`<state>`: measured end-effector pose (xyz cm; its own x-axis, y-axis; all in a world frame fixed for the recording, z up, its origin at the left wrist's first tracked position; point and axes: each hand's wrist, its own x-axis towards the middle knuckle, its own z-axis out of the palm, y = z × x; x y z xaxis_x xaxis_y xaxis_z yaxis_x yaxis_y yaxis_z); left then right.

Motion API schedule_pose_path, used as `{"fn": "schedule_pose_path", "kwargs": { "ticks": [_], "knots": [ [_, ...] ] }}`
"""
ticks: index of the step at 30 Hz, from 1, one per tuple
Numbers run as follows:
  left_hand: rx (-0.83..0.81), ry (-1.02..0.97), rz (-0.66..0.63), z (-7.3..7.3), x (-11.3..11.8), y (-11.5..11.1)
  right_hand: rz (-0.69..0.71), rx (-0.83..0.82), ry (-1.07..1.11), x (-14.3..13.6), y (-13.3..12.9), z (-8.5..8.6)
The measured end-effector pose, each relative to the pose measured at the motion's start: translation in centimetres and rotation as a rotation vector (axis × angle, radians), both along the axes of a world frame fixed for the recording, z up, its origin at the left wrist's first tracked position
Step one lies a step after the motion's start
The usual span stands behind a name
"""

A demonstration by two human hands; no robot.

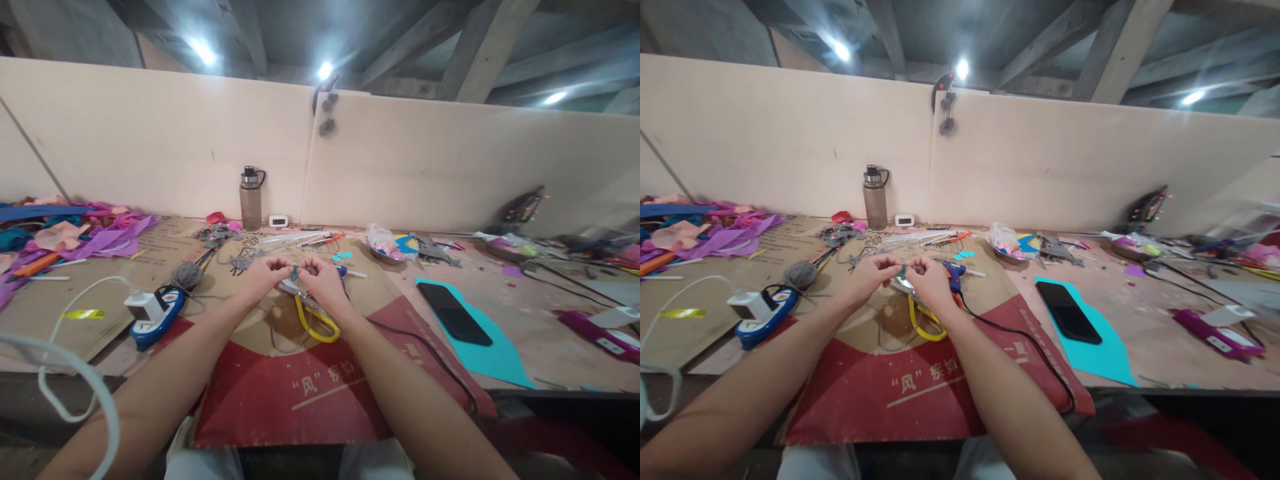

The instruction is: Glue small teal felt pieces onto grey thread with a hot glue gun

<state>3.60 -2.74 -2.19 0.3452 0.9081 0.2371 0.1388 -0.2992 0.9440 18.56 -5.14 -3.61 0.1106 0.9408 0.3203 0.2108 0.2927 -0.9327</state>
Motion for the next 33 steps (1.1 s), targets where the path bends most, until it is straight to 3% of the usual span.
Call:
{"fn": "schedule_pose_path", "kwargs": {
  "ticks": [3,6,13,22,26,33],
  "knots": [
    [0.016,-0.008,0.05,-0.2,0.2,0.0,0.001,0.008,-0.009,-0.1,0.0,-0.2],
    [-0.075,-0.081,0.052,-0.2,0.5,-0.2,0.0,-0.006,0.012,-0.1,0.1,-0.3],
    [-0.288,-0.29,-0.104,-0.5,0.8,-0.2,-0.026,-0.005,0.015,0.2,0.5,-0.6],
    [-0.264,-0.343,-0.031,-0.5,1.0,-0.1,0.04,0.067,-0.003,-0.2,0.0,-0.3],
    [-0.27,-0.345,-0.03,-0.5,0.8,0.0,0.068,0.025,0.034,-0.1,-0.1,-0.2],
    [-0.195,-0.178,-0.024,-0.4,0.5,-0.1,0.02,0.02,0.065,-0.1,-0.2,-0.2]
  ]
}}
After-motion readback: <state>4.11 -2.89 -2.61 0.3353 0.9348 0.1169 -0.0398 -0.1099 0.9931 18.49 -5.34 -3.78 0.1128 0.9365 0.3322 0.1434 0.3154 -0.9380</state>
